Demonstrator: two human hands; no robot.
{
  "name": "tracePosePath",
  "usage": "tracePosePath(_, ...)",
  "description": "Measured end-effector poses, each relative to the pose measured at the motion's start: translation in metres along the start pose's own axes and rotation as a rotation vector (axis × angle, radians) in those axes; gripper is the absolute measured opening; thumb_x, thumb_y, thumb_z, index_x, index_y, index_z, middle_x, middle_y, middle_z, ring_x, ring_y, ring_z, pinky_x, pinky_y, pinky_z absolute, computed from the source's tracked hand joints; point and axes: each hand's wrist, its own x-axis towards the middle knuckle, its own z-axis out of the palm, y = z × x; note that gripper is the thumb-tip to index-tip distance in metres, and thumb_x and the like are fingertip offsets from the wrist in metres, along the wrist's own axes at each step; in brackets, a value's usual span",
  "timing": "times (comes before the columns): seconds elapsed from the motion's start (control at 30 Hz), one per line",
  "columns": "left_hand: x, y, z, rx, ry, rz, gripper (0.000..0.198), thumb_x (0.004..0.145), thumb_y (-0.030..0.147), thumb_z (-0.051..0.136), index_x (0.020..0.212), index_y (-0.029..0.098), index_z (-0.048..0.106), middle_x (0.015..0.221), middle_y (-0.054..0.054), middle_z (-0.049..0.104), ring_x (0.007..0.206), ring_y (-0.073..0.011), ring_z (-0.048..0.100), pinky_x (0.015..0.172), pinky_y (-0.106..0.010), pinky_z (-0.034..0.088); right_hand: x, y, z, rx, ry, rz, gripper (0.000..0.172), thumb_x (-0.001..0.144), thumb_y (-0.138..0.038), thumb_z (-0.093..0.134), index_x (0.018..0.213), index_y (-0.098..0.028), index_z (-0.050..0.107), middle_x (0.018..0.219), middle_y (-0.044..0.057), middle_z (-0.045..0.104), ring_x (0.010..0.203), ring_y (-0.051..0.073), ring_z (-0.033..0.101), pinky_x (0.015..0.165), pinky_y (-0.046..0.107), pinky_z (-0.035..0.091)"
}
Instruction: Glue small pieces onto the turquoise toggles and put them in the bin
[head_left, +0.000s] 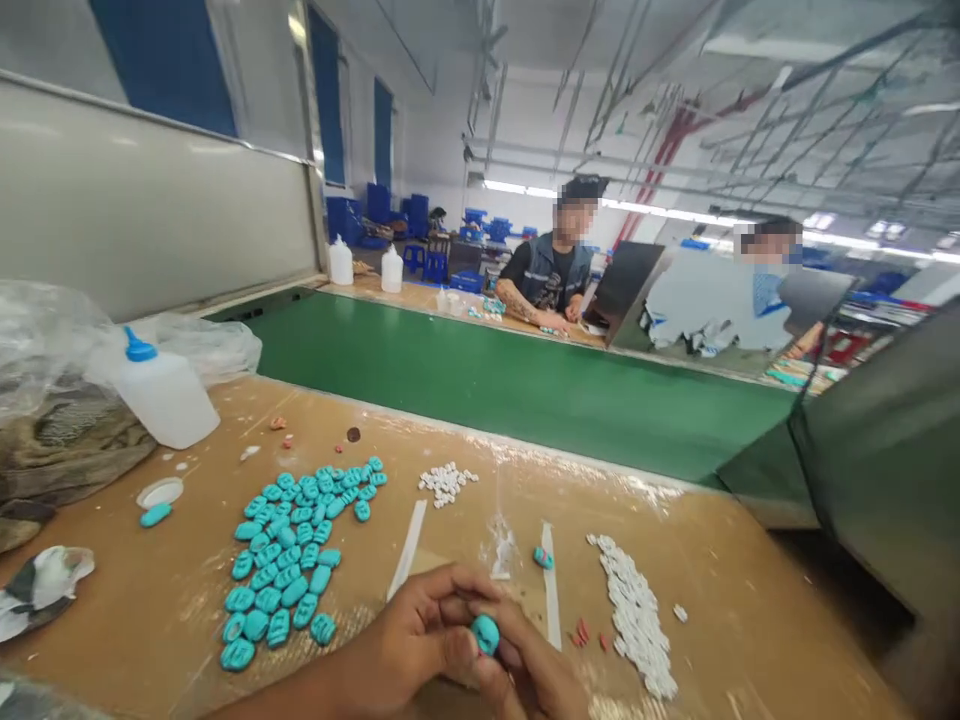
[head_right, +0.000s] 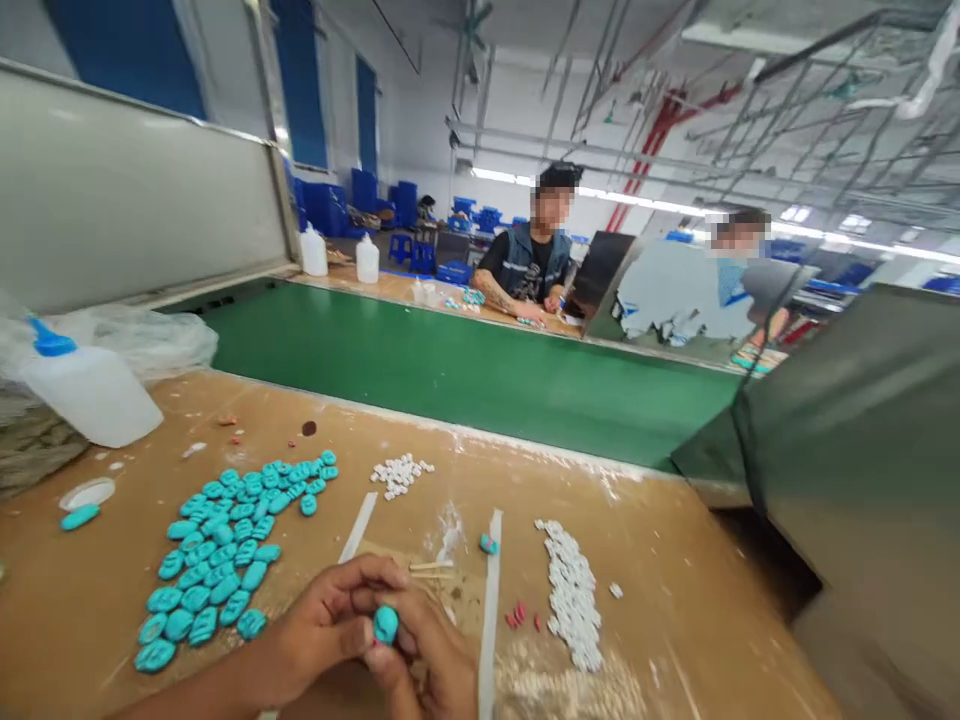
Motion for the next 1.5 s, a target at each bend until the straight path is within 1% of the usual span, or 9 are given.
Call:
tracePosePath(0.07,0.002,0.005,0.006,-0.027,-0.001,0.001,0.029,0.073,0.036,0.085,0.099,0.027,0.076,0.088,-0.003,0.080,0.083,-0.0159,0.074,0.075,-0.023,0.055,0.007,-0.009,0.000,0.022,0.017,-0.064,0.027,0.095,-0.038,0.053,0.116,-0.029,0.068,0.097,0.008,0.075,0.089,0.022,0.072,0.087,0.032,0.058)
tracePosePath(0.17,0.003,0.003,0.008,-0.014,0.065,0.005,0.026,0.074,0.034,0.084,0.098,0.027,0.077,0.083,-0.003,0.080,0.082,-0.0152,0.073,0.079,-0.023,0.054,0.014,-0.021,-0.005,-0.001,-0.038,0.017,0.024,0.097,-0.036,0.051,0.111,-0.027,0.068,0.096,0.006,0.074,0.091,0.018,0.069,0.086,0.027,0.055)
tracePosePath(0.4,0.001,-0.014,-0.011,0.146,0.177,-0.029,0.020,0.079,0.032,0.080,0.099,0.030,0.078,0.086,-0.002,0.080,0.080,-0.0169,0.072,0.077,-0.024,0.056,0.008,-0.017,-0.019,-0.071,-0.102,0.108,0.024,0.097,-0.036,0.050,0.108,-0.021,0.066,0.088,0.006,0.070,0.082,0.018,0.065,0.080,0.030,0.053)
tracePosePath(0.63,-0.002,-0.019,-0.020,0.256,0.165,0.015,0.011,0.082,0.032,0.077,0.091,0.029,0.081,0.082,-0.004,0.079,0.077,-0.0198,0.072,0.075,-0.029,0.058,0.008,-0.011,-0.020,-0.085,-0.109,0.066,0.023,0.097,-0.032,0.051,0.117,-0.027,0.061,0.101,0.004,0.074,0.093,0.018,0.070,0.109,0.043,0.039)
tracePosePath(0.77,0.001,-0.016,-0.014,0.179,0.204,-0.028,0.012,0.083,0.032,0.076,0.093,0.030,0.081,0.083,-0.003,0.079,0.075,-0.0191,0.072,0.076,-0.029,0.058,0.008,-0.010,-0.018,-0.090,-0.082,0.084,0.021,0.097,-0.030,0.053,0.115,-0.025,0.061,0.104,0.006,0.074,0.096,0.018,0.069,0.101,0.040,0.046)
tracePosePath(0.9,0.006,-0.013,-0.011,0.088,0.272,-0.068,0.012,0.077,0.034,0.082,0.088,0.029,0.082,0.085,-0.002,0.079,0.077,-0.0159,0.071,0.074,-0.022,0.057,0.010,-0.007,-0.019,-0.159,-0.068,0.046,0.030,0.094,-0.023,0.058,0.124,-0.025,0.056,0.109,0.008,0.071,0.103,0.019,0.066,0.091,0.036,0.051)
tracePosePath(1.27,0.007,-0.009,-0.007,-0.029,0.180,-0.060,0.017,0.083,0.028,0.076,0.100,0.028,0.079,0.080,-0.002,0.077,0.078,-0.0140,0.071,0.073,-0.019,0.056,0.011,-0.006,-0.021,-0.412,-0.088,-0.043,0.041,0.092,-0.018,0.056,0.132,-0.022,0.046,0.108,0.010,0.069,0.102,0.021,0.065,0.089,0.039,0.051)
tracePosePath(1.37,0.007,-0.009,-0.007,-0.055,0.224,-0.086,0.017,0.083,0.029,0.077,0.100,0.026,0.079,0.081,-0.003,0.076,0.077,-0.0147,0.071,0.073,-0.020,0.057,0.010,-0.002,-0.019,-0.548,-0.021,-0.163,0.052,0.093,-0.019,0.057,0.141,-0.021,0.039,0.113,0.011,0.068,0.106,0.021,0.064,0.090,0.038,0.052)
tracePosePath(1.5,0.008,-0.009,-0.003,0.044,0.325,-0.073,0.024,0.077,0.034,0.081,0.099,0.025,0.079,0.092,-0.004,0.078,0.075,-0.0169,0.071,0.069,-0.022,0.058,0.008,0.005,-0.017,-0.762,0.042,-0.315,0.046,0.093,-0.019,0.057,0.138,-0.015,0.045,0.103,0.010,0.072,0.099,0.020,0.066,0.093,0.039,0.050)
